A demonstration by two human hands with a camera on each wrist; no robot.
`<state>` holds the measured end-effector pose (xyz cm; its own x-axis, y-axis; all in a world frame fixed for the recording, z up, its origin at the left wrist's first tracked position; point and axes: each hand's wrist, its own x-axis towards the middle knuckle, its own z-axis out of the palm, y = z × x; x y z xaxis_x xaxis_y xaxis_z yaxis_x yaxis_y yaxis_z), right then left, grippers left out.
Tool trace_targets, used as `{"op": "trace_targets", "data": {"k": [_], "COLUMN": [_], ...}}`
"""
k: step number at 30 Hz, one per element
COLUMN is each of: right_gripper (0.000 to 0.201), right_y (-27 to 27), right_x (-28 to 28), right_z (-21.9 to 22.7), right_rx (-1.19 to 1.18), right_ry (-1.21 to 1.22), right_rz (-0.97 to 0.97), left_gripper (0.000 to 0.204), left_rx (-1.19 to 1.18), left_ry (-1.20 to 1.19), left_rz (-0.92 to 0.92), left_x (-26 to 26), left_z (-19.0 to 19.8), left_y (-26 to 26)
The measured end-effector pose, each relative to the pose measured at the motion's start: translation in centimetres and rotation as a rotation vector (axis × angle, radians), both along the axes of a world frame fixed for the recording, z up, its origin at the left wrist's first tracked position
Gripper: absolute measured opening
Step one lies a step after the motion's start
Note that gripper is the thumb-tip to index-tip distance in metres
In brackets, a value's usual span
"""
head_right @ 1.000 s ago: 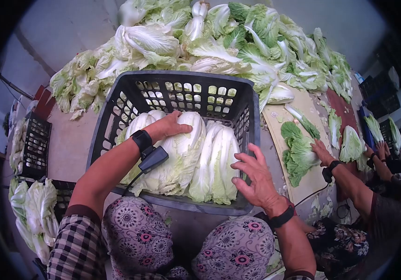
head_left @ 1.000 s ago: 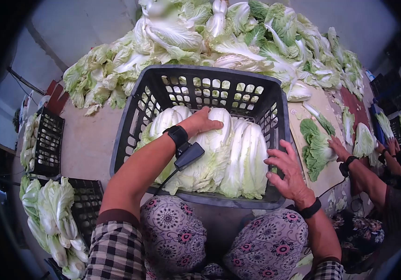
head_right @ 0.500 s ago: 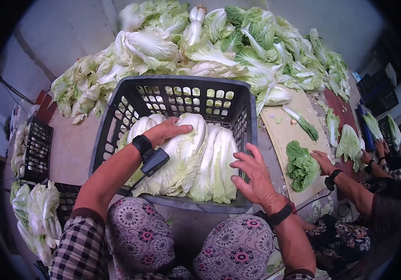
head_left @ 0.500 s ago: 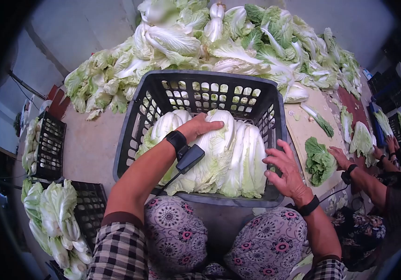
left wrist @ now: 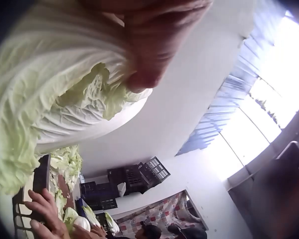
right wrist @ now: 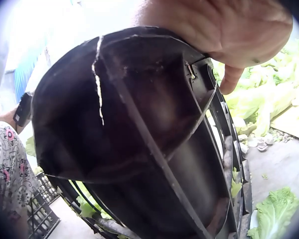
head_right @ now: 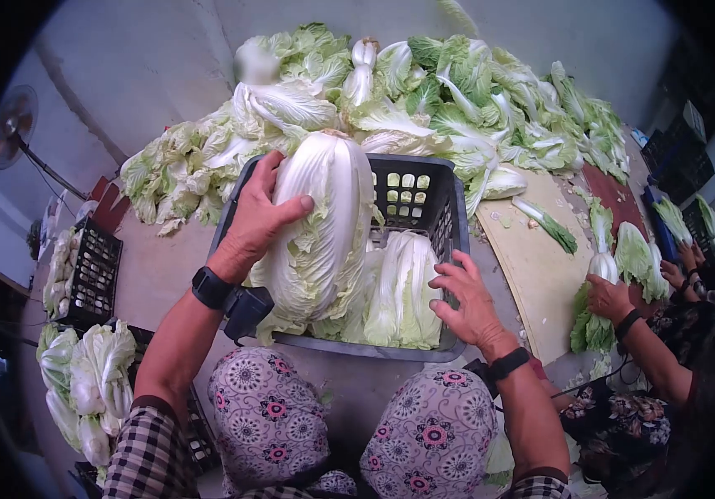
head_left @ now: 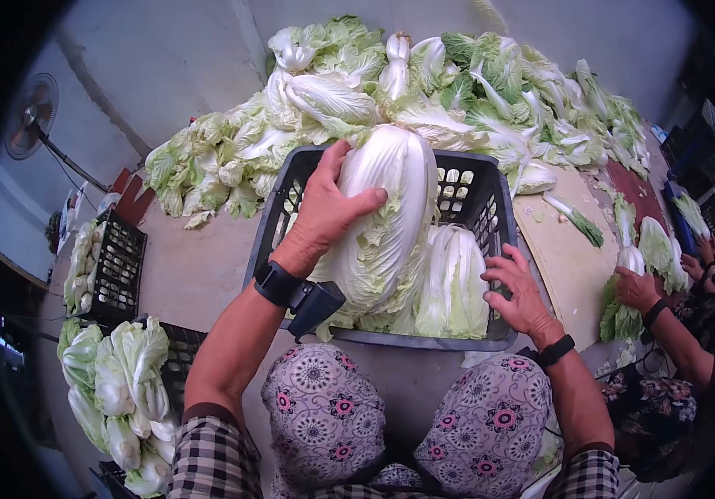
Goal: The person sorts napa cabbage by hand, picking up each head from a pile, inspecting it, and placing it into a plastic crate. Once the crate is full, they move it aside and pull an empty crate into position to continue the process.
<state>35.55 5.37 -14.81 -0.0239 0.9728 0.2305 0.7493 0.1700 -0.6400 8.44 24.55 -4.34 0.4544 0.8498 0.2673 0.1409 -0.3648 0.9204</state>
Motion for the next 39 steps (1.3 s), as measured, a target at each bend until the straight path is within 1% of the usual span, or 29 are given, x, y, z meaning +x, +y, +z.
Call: {"op": "trace_targets", "data": {"k": [1, 2, 4, 5, 8, 9, 12, 13, 15, 18, 19, 22, 23, 25, 26, 27, 28, 29, 30, 32, 33, 36, 37, 39], "right_gripper": [0.030, 0.030, 0.038, 0.042, 0.068, 0.095, 0.117, 0.122, 0.132, 0.137, 0.127, 0.107, 0.099, 0.085, 0.083, 0.082, 0.080, 0.077, 0.077, 0.077, 0.078, 0.081, 0.086, 0.089], "right_y": [0.0, 0.1, 0.3, 0.3, 0.7, 1.3, -0.4, -1.3, -3.4, -5.6, -6.5, -9.5, -10.3, -11.7, -12.2, -12.4, -12.6, -12.5, -12.8, -12.8, -12.2, -11.4, -10.8, -10.3], "right_x": [0.1, 0.2, 0.5, 0.7, 0.9, 1.2, -1.3, -2.5, -5.8, -9.0, -9.8, -12.3, -13.4, -15.3, -15.6, -15.7, -15.8, -15.2, -15.0, -14.6, -14.7, -14.8, -14.3, -14.3], "right_z": [-0.1, -0.1, 0.1, 0.1, 1.2, 2.5, 9.4, 12.2, 17.4, 21.3, 21.5, 22.3, 22.3, 21.7, 21.5, 21.1, 20.7, 19.9, 19.6, 19.6, 19.2, 18.6, 17.9, 17.8], "right_rx": [-0.002, -0.002, -0.049, -0.073, -0.247, -0.350, -0.160, -0.093, 0.041, 0.194, 0.184, 0.117, 0.161, 0.237, 0.236, 0.236, 0.236, 0.245, 0.226, 0.185, 0.234, 0.177, 0.136, 0.092], "right_ry": [0.002, 0.003, -0.060, -0.092, 0.120, 0.329, 0.468, 0.489, 0.531, 0.557, 0.566, 0.689, 0.774, 0.963, 1.038, 1.114, 1.192, 1.198, 1.221, 1.258, 1.245, 1.217, 1.227, 1.216], "right_rz": [0.000, 0.001, 0.019, 0.025, -0.036, 0.030, 0.020, 0.054, 0.116, 0.253, 0.244, 0.241, 0.216, 0.160, 0.177, 0.194, 0.210, 0.241, 0.225, 0.203, 0.230, 0.220, 0.261, 0.265], "left_gripper": [0.098, 0.096, 0.091, 0.090, 0.087, 0.086, 0.086, 0.088, 0.090, 0.094, 0.095, 0.097, 0.108, 0.117, 0.122, 0.133, 0.134, 0.135, 0.136, 0.132, 0.130, 0.118, 0.100, 0.093], "left_rx": [0.033, 0.051, 0.093, 0.126, 0.218, 0.302, 0.395, 0.382, 0.331, 0.239, 0.203, 0.095, 0.068, 0.185, 0.241, 0.294, 0.237, 0.175, 0.108, -0.111, -0.219, -0.364, -0.341, -0.390], "left_ry": [-0.011, -0.099, -0.281, -0.308, -0.338, -0.319, -0.228, -0.234, -0.329, -0.485, -0.538, -0.623, -0.586, -0.458, -0.389, -0.265, -0.203, -0.138, -0.072, -0.120, -0.148, -0.241, -0.311, -0.399], "left_rz": [0.025, 0.021, 0.006, -0.032, -0.086, -0.088, -0.072, -0.088, -0.154, -0.264, -0.304, -0.400, -0.407, -0.436, -0.451, -0.415, -0.398, -0.383, -0.368, -0.458, -0.499, -0.404, -0.372, -0.354], "left_x": [-0.6, -1.1, -1.6, -1.9, -3.2, -3.7, -5.0, -5.4, -5.7, -4.9, -4.6, -4.2, -4.3, -4.9, -5.3, -5.8, -6.5, -7.3, -7.7, -7.6, -7.4, -6.8, -6.6, -6.6], "left_z": [1.7, 3.2, 6.1, 7.8, 11.0, 11.5, 13.3, 13.8, 15.2, 17.0, 17.4, 18.1, 18.3, 17.6, 16.9, 16.0, 15.2, 14.3, 13.2, 10.0, 9.1, 7.8, 6.5, 6.1], "left_y": [-0.7, -1.6, -3.3, -4.3, -7.2, -7.8, -11.1, -12.1, -14.3, -17.6, -18.6, -21.2, -21.7, -21.5, -21.1, -20.8, -21.0, -21.4, -21.9, -23.1, -23.6, -25.0, -24.6, -24.5]}}
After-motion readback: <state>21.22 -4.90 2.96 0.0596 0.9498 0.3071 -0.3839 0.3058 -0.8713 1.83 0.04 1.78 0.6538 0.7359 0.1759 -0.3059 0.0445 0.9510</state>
